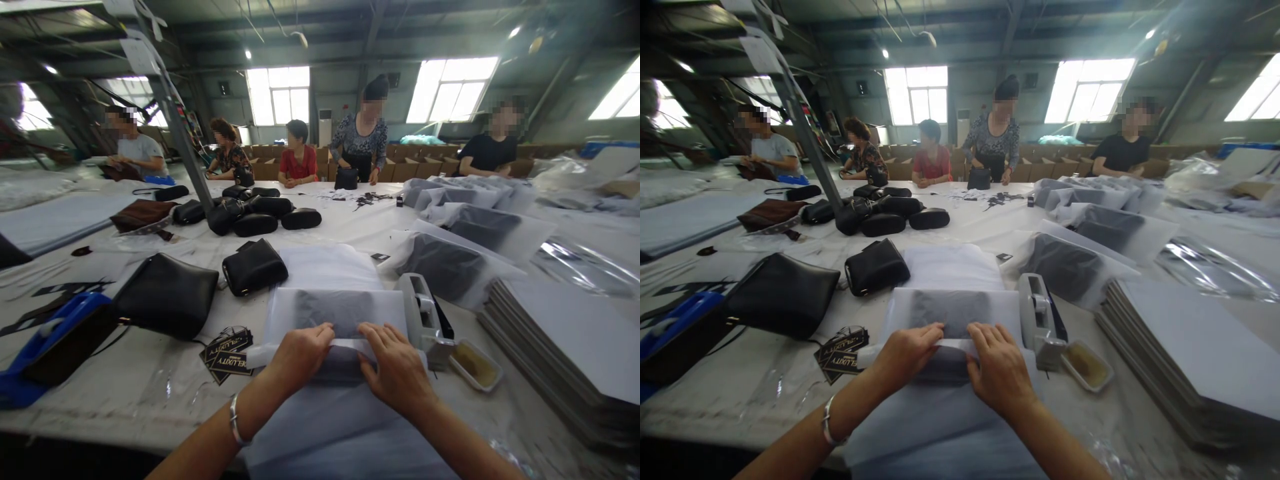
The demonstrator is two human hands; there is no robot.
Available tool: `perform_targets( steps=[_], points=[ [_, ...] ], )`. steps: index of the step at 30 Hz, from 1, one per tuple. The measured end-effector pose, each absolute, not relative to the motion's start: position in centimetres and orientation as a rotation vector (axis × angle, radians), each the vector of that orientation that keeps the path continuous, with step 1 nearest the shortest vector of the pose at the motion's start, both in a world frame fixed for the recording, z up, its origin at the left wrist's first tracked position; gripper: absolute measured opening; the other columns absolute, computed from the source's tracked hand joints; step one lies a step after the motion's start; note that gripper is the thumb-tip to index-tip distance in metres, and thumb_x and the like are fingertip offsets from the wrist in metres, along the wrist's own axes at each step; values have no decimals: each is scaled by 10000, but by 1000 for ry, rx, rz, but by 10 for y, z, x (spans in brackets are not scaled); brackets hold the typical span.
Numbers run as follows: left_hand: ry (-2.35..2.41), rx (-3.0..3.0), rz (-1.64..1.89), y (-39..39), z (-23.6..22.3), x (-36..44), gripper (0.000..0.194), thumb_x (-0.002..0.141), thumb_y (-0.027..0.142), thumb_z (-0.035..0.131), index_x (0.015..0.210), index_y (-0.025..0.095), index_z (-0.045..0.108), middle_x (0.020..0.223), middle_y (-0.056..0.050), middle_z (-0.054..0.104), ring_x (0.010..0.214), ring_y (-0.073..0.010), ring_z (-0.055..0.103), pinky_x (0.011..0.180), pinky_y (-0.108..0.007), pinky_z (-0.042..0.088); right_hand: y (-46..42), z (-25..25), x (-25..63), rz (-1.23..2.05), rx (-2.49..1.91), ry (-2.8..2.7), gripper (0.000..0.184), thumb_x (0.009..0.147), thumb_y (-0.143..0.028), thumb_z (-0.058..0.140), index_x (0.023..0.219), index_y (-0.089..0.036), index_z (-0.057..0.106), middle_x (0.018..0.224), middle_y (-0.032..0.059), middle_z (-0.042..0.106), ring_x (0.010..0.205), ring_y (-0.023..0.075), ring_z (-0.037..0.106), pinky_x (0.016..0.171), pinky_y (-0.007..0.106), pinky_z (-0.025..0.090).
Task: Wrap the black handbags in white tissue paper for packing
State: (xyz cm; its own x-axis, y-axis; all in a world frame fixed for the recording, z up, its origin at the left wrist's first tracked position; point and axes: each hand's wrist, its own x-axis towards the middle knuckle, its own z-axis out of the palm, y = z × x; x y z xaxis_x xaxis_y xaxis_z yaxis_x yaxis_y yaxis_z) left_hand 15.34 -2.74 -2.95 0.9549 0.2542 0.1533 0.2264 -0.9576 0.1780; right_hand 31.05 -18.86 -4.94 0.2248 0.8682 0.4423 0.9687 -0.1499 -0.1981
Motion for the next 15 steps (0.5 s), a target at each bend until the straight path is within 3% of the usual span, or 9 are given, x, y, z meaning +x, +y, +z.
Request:
perform_targets(
  steps=[3, 5, 8, 10, 15],
  points=[
    [378, 2954, 231, -29, -26, 154, 124, 907, 134, 502, 945, 213, 589, 890, -26, 736, 823, -200, 712, 704, -262, 531, -187, -56, 313, -343, -2048, -1678, 532, 720, -66, 568, 1231, -199, 502, 1186, 95, 652, 1090, 277, 602, 1074, 475, 380],
    [378, 2959, 229, -27, -25, 155, 138, 880, 113, 525, 940, 217, 591, 863, -18, 731, 813, -198, 708, 686, -250, 517, -185, -58, 319, -355, -2033, -1672, 493, 708, -16, 544, 1162, -209, 544, 1074, 65, 684, 1003, 254, 630, 1057, 450, 401],
    [386, 2970, 234, -22, -25, 155, 93, 893, 155, 547, 934, 222, 597, 840, -19, 733, 776, -200, 708, 646, -242, 493, -181, -59, 330, -339, -2008, -1640, 237, 840, -73, 539, 999, -238, 601, 929, 25, 696, 893, 229, 646, 983, 416, 457],
    [399, 2977, 246, -18, -25, 156, 53, 922, 228, 553, 927, 224, 606, 815, -22, 734, 741, -201, 707, 618, -238, 474, -178, -59, 336, -302, -1980, -1596, 121, 914, -158, 535, 939, -247, 613, 971, 23, 702, 915, 222, 648, 928, 390, 486],
    [421, 2992, 294, -8, -25, 162, 116, 953, 315, 548, 946, 233, 630, 785, -17, 736, 707, -190, 702, 590, -226, 440, -173, -63, 345, -225, -1955, -1529, 94, 948, -246, 541, 921, -261, 630, 1124, 11, 693, 1006, 214, 653, 874, 357, 514]
  ],
)
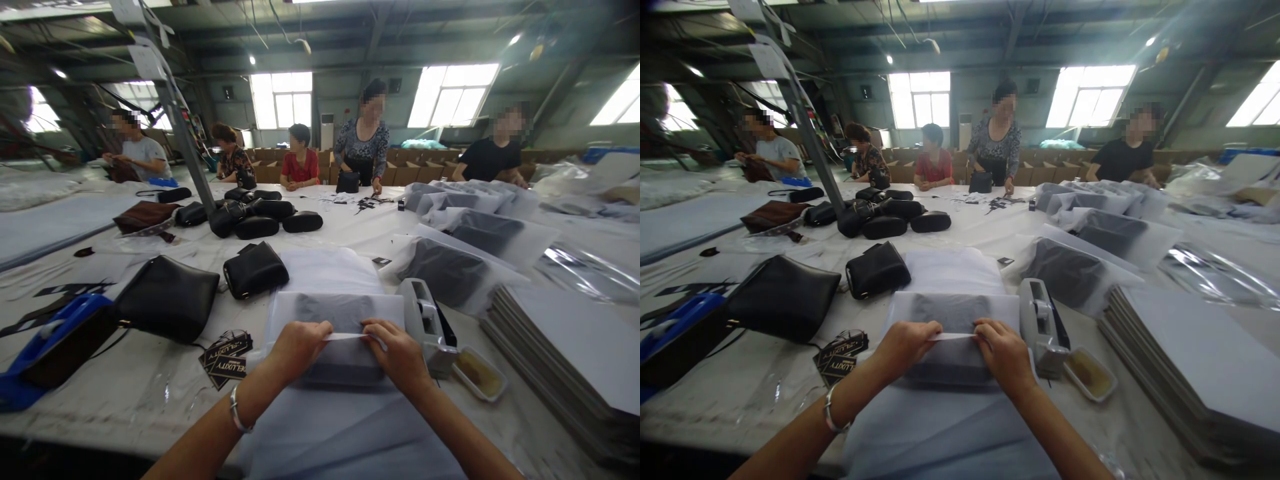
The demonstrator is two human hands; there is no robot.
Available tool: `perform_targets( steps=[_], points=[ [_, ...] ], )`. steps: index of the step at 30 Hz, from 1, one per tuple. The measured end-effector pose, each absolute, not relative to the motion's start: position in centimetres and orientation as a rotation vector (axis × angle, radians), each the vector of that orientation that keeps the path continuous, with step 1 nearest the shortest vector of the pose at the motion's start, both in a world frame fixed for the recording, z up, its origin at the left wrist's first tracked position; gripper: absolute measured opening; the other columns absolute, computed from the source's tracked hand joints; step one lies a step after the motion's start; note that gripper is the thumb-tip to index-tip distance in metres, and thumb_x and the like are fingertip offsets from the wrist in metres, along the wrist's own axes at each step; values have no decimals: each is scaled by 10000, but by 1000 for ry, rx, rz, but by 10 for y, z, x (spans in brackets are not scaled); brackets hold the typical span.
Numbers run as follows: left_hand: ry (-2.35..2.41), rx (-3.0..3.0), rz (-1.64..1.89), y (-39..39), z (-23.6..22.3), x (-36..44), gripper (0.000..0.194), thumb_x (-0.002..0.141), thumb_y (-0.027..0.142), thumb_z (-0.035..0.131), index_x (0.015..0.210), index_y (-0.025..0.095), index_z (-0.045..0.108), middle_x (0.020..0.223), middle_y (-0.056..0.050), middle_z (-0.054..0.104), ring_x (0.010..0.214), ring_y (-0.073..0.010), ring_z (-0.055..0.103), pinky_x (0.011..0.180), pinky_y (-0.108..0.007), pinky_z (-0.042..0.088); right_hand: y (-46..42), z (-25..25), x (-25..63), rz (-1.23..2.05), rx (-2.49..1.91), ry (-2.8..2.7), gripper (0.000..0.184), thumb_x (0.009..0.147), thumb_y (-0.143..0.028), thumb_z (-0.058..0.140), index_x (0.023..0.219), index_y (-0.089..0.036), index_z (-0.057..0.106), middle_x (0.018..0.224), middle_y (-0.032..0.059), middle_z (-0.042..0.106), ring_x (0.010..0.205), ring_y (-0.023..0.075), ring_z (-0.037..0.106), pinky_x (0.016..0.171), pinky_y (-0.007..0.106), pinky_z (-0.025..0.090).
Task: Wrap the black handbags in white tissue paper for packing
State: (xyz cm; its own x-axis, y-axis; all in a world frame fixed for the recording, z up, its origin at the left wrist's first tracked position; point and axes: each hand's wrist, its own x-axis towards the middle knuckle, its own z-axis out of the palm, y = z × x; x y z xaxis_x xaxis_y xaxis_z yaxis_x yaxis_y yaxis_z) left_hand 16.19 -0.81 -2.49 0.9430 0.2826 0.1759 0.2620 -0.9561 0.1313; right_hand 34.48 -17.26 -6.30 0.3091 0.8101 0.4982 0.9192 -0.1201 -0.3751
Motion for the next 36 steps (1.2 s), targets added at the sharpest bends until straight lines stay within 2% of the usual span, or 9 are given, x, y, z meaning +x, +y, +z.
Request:
perform_targets(
  steps=[5, 9, 14, 16, 19, 22, 26, 30, 36],
  points=[
    [432, 3009, 391, -2, -24, 169, 178, 961, 378, 546, 936, 233, 647, 787, -21, 733, 708, -193, 693, 618, -246, 466, -169, -64, 351, -227, -2011, -1503, 86, 950, -294, 561, 942, -259, 639, 1062, 7, 707, 959, 208, 671, 834, 332, 515],
    [421, 3023, 482, 5, -27, 174, 198, 930, 296, 610, 1113, 225, 641, 860, -38, 741, 812, -213, 694, 797, -326, 526, -168, -63, 354, -228, -2082, -1472, 94, 954, -309, 565, 921, -253, 632, 1015, -1, 706, 901, 188, 679, 776, 290, 496],
    [419, 3038, 975, -6, -39, 174, 358, 952, 105, 517, 1296, 191, 567, 1224, -89, 683, 1175, -253, 606, 1125, -531, 344, -165, -58, 354, -228, -2144, -1494, 119, 950, -317, 569, 881, -243, 630, 996, 6, 703, 862, 173, 677, 726, 253, 466],
    [272, 3014, 1160, -19, -50, 174, 336, 969, 110, 482, 1278, 188, 586, 1264, -78, 669, 1210, -239, 590, 1112, -486, 389, -163, -56, 355, -214, -2174, -1506, 119, 948, -316, 571, 878, -241, 631, 984, 6, 702, 857, 170, 675, 721, 248, 459],
    [119, 3011, 1026, -37, -71, 177, 271, 979, 156, 484, 1202, 175, 635, 1210, -65, 705, 1134, -214, 646, 991, -384, 519, -160, -54, 358, -201, -2237, -1517, 128, 952, -326, 564, 887, -244, 638, 973, -1, 705, 828, 169, 678, 690, 253, 453],
    [276, 3055, 781, -44, -84, 181, 316, 942, 217, 578, 1257, 217, 609, 1368, -69, 607, 1264, -280, 561, 1009, -491, 506, -158, -50, 368, -247, -2345, -1504, 122, 947, -317, 561, 909, -249, 654, 958, 0, 716, 759, 183, 684, 634, 277, 452],
    [427, 3091, 554, -41, -85, 183, 491, 897, 274, 655, 1367, 317, 519, 1515, -60, 438, 1387, -346, 407, 1029, -628, 437, -171, -44, 389, -476, -2328, -1467, 162, 927, -238, 543, 1041, -228, 659, 1154, 44, 698, 973, 236, 673, 829, 341, 497],
    [439, 3084, 504, -39, -82, 183, 492, 909, 280, 638, 1380, 339, 506, 1541, -50, 394, 1407, -347, 372, 1044, -641, 410, -210, -49, 417, -680, -2232, -1204, 284, 935, -371, 497, 1087, -207, 672, 1247, 75, 655, 1160, 263, 587, 1032, 408, 435],
    [437, 3069, 514, -40, -81, 182, 461, 924, 236, 607, 1368, 328, 527, 1533, -45, 405, 1407, -343, 373, 1050, -627, 411, -261, -75, 436, -278, -2343, -718, 440, 811, -609, 528, 868, -243, 766, 1270, 97, 643, 1205, 308, 566, 1064, 445, 411]
  ],
)
